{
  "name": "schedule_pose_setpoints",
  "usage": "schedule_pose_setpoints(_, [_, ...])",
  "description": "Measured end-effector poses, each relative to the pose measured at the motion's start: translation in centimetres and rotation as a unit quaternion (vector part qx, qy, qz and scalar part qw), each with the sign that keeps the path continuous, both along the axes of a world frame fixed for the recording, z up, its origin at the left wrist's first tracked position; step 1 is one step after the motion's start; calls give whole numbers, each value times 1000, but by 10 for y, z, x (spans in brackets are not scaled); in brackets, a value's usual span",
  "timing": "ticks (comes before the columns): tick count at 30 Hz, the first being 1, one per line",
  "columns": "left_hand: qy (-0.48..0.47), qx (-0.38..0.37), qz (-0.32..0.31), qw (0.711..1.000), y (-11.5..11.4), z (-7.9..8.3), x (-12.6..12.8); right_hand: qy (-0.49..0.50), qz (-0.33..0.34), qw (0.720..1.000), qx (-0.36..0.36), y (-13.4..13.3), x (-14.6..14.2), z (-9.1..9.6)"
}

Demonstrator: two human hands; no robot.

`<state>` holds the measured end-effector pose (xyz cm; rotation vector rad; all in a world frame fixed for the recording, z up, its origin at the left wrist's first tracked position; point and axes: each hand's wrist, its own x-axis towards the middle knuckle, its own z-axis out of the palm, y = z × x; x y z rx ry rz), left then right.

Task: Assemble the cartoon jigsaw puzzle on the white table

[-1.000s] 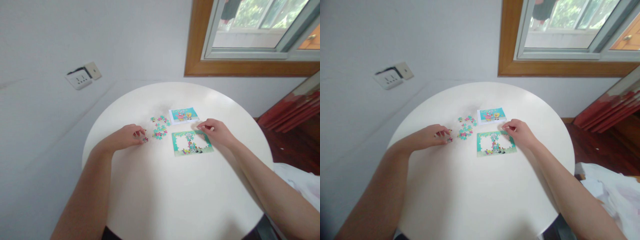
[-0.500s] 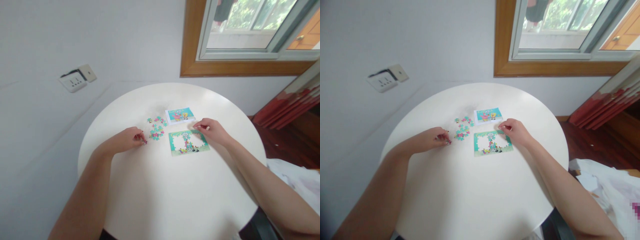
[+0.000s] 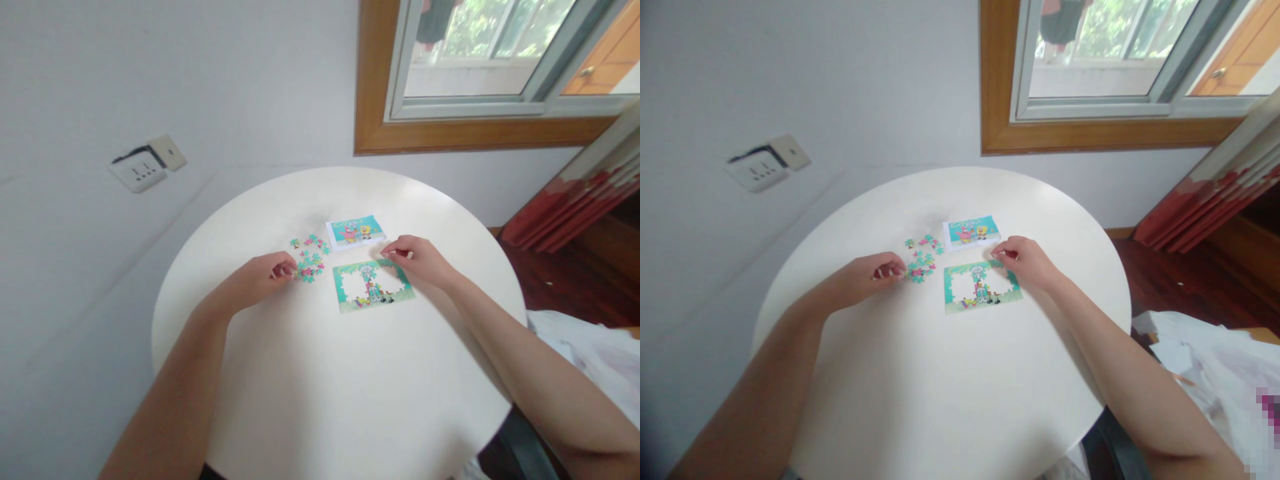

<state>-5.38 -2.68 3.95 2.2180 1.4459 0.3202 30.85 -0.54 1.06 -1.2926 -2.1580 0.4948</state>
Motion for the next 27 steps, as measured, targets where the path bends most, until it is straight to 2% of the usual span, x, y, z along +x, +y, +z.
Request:
schedule_pose_setpoints(3, [-2, 14, 27, 1000, 4, -1, -7, -1, 6, 1000, -4, 0, 0, 0])
schedule_pose_setpoints(9, [3, 18, 0, 1000, 5, -4, -4, 4, 5, 1000, -3, -1, -1, 1])
schedule_pose_setpoints(16, [11, -2, -2, 1000, 7, -5, -10, 6, 4, 1000, -6, -1, -1, 1])
schedule_pose_setpoints(27, [12, 36, -21, 999, 12, -27, -4, 6, 12, 1000, -25, -1, -1, 1])
